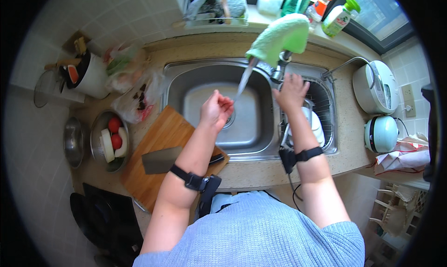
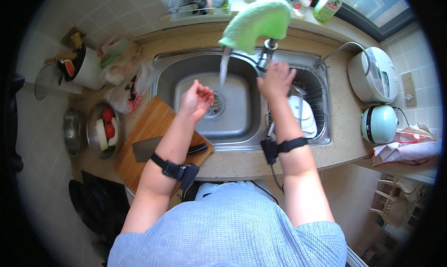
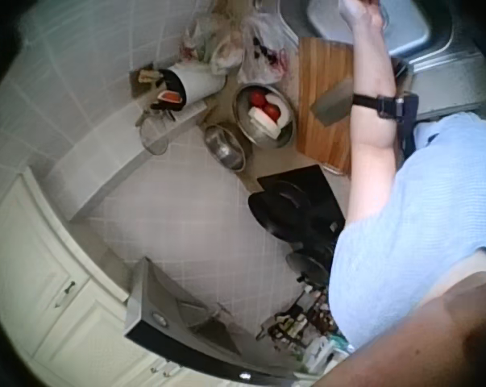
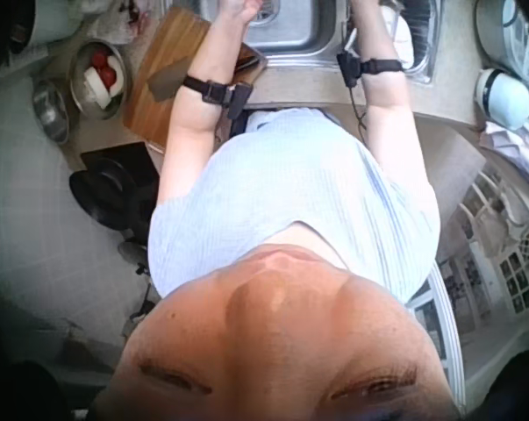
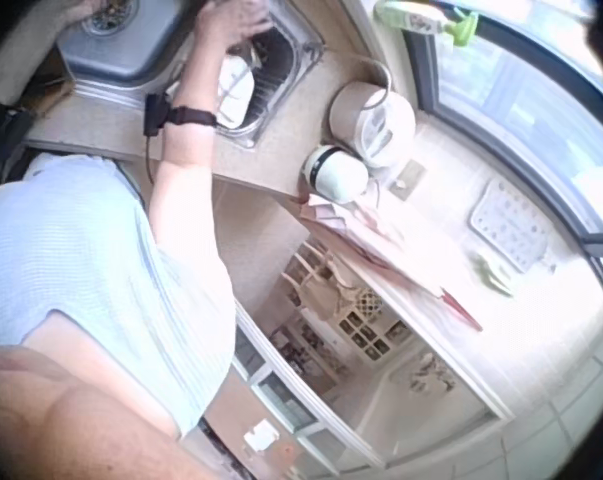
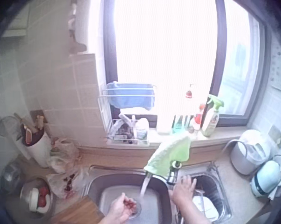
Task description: The person chops dark-colored rehydrated mushrooms on a wooden cutting board using a cleaver, then transfers the pieces into a wok. After rinsing the cutting board and knife, the person washes their hands and proceeds to slice a white daikon radish into chunks on the same board.
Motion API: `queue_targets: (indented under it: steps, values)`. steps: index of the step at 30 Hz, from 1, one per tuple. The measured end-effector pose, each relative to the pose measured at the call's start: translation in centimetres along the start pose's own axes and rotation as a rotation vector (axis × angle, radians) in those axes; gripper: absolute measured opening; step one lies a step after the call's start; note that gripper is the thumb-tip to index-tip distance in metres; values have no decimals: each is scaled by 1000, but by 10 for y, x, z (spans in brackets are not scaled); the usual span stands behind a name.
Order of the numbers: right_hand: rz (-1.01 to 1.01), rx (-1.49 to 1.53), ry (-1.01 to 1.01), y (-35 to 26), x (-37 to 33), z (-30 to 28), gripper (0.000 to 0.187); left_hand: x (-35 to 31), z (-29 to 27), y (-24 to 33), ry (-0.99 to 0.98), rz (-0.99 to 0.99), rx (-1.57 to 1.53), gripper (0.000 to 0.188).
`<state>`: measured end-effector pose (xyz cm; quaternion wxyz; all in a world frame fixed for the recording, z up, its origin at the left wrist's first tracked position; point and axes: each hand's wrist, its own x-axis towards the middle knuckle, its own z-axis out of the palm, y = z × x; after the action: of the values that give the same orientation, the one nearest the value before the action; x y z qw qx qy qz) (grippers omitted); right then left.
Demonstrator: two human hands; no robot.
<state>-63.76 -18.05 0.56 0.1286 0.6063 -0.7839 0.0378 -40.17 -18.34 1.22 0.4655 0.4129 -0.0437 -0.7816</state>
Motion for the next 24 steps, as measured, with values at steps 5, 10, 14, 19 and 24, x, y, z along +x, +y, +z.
queue_targets:
  steps: [5, 10, 14, 19, 24]
  values:
    - [291, 1955, -672, -73, -6, 4, 40, 55, 49, -41, 10, -45, -148, 37]
    - [841, 2600, -1051, -99, -20, -10, 44, 78, 50, -50, 226, 570, 351, 35]
    - [892, 2427, -1070, -92, -6, -5, 52, 99, 52, -84, 188, 689, 777, 41]
    - [675, 2198, -859, -102, -10, 4, 56, 97, 37, -60, 459, 457, 559, 66]
    - [235, 1759, -830, -76, 3, 8, 55, 76, 23, -66, 61, 307, 507, 36]
